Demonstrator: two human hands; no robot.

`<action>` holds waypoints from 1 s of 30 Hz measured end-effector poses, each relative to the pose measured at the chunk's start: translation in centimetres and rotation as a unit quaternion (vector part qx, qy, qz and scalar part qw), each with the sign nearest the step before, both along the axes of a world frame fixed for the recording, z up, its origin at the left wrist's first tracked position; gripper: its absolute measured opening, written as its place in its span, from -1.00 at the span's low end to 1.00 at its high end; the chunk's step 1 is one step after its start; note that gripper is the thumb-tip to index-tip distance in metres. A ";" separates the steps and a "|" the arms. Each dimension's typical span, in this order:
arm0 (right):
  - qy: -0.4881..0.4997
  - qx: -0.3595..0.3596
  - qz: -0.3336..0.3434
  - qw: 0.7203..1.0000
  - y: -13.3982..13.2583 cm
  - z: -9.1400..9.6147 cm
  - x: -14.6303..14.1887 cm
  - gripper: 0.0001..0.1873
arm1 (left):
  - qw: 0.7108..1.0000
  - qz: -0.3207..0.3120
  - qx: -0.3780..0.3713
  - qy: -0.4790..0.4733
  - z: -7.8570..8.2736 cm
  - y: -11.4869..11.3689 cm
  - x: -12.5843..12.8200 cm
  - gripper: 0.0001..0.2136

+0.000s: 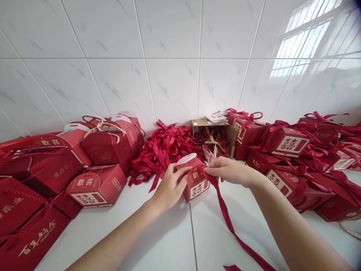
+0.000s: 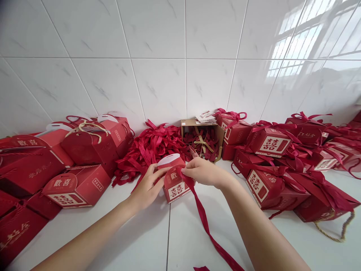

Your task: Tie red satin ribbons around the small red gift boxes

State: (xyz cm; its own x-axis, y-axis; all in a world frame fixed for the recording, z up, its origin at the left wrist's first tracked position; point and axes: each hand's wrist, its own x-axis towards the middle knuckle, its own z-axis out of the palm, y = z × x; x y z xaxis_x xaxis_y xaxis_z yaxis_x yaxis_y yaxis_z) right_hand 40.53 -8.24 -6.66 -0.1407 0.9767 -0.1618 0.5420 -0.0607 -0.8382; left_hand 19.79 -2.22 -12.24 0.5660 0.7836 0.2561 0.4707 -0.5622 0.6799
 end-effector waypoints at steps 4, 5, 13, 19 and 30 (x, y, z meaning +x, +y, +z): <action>-0.023 -0.007 0.007 1.000 0.0 -0.1 -0.1 -0.57 | 1.000 0.002 0.001 0.009 -0.1 -0.1 0.0 -0.65; -0.030 -0.010 0.001 1.000 0.0 -0.1 -0.1 -0.57 | 1.000 0.002 0.001 0.011 -0.1 -0.1 0.0 -0.65; -0.027 -0.012 -0.019 0.999 -0.2 0.1 -0.5 -0.66 | 1.000 0.003 0.000 0.017 0.0 -0.2 0.0 -0.64; 0.006 0.008 -0.042 0.999 0.1 0.3 -1.4 -0.67 | 1.000 -0.002 0.006 0.026 0.1 -0.3 -0.1 -0.64; -0.001 0.005 -0.016 1.000 -0.1 -0.4 -1.9 -0.64 | 0.987 0.025 0.147 0.058 1.0 -1.6 0.1 -0.67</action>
